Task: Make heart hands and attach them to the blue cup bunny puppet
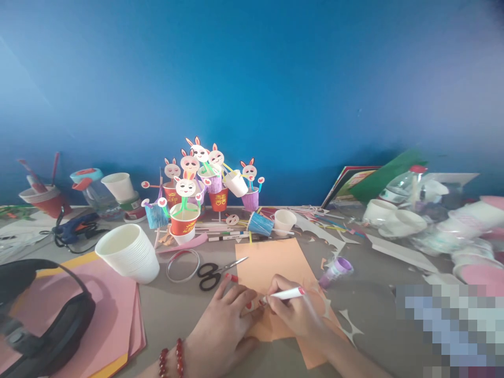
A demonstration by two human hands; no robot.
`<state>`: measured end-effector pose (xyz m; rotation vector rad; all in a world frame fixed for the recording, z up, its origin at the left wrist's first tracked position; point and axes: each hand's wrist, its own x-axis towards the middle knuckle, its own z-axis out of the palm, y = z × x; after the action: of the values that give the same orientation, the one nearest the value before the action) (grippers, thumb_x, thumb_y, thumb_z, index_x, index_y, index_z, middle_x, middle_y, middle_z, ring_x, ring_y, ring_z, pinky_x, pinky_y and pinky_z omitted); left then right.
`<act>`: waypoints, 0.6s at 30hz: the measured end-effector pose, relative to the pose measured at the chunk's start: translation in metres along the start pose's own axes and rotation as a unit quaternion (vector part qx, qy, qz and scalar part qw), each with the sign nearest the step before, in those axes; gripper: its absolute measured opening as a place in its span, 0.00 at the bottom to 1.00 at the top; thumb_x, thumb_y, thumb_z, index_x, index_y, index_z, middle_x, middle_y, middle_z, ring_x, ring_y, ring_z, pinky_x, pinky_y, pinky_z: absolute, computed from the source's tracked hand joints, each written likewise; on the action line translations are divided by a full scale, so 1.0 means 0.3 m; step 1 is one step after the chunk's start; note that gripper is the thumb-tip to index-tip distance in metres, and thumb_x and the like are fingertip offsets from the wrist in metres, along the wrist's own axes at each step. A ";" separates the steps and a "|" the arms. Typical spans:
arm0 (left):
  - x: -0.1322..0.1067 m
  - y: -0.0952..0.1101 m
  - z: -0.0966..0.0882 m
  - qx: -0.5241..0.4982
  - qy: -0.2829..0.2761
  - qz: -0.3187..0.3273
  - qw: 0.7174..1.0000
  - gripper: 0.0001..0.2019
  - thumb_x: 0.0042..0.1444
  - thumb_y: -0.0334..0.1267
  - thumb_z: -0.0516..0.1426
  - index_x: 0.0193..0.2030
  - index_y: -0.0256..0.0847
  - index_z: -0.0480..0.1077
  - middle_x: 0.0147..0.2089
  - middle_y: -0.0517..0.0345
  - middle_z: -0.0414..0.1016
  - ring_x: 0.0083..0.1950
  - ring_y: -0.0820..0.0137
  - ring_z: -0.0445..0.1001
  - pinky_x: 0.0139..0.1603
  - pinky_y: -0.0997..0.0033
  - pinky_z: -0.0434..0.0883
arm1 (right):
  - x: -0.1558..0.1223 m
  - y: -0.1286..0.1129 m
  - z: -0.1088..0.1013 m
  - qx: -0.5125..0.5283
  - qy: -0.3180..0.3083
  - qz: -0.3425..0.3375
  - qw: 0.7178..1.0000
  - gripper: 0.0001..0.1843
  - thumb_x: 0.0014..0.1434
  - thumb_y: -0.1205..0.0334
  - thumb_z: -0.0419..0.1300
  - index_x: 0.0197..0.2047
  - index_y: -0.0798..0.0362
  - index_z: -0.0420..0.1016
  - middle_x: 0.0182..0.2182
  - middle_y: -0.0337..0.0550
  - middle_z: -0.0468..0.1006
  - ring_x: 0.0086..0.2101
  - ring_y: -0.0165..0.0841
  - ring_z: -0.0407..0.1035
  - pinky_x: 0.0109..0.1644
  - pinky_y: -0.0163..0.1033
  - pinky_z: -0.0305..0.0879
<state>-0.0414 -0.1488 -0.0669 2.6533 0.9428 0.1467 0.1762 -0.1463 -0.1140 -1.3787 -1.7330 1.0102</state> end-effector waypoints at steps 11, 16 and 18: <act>0.000 0.001 0.003 0.006 -0.004 -0.002 1.000 0.22 0.64 0.49 0.55 0.63 0.48 0.66 0.64 0.48 0.70 0.65 0.52 0.65 0.70 0.32 0.51 | 0.006 0.004 0.004 0.017 0.001 0.001 1.000 0.10 0.58 0.62 0.55 0.26 0.48 0.60 0.20 0.30 0.62 0.23 0.29 0.56 0.27 0.34 0.51; 0.002 0.003 -0.004 0.007 -0.009 -0.002 1.000 0.23 0.64 0.49 0.56 0.63 0.48 0.66 0.65 0.48 0.70 0.65 0.51 0.65 0.70 0.31 0.52 | 0.006 0.002 0.003 0.017 0.006 0.002 1.000 0.09 0.57 0.64 0.54 0.25 0.48 0.59 0.20 0.29 0.61 0.22 0.29 0.55 0.26 0.34 0.50; 0.004 0.003 -0.004 0.006 -0.011 -0.002 1.000 0.23 0.64 0.49 0.56 0.63 0.48 0.65 0.64 0.48 0.70 0.65 0.52 0.66 0.70 0.31 0.52 | 0.006 0.000 0.003 0.014 0.006 0.002 1.000 0.10 0.57 0.63 0.54 0.25 0.48 0.59 0.19 0.29 0.61 0.22 0.29 0.55 0.26 0.34 0.49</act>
<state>-0.0402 -0.1484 -0.0655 2.6595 0.9437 0.1097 0.1751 -0.1446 -0.1141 -1.3690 -1.7010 1.0227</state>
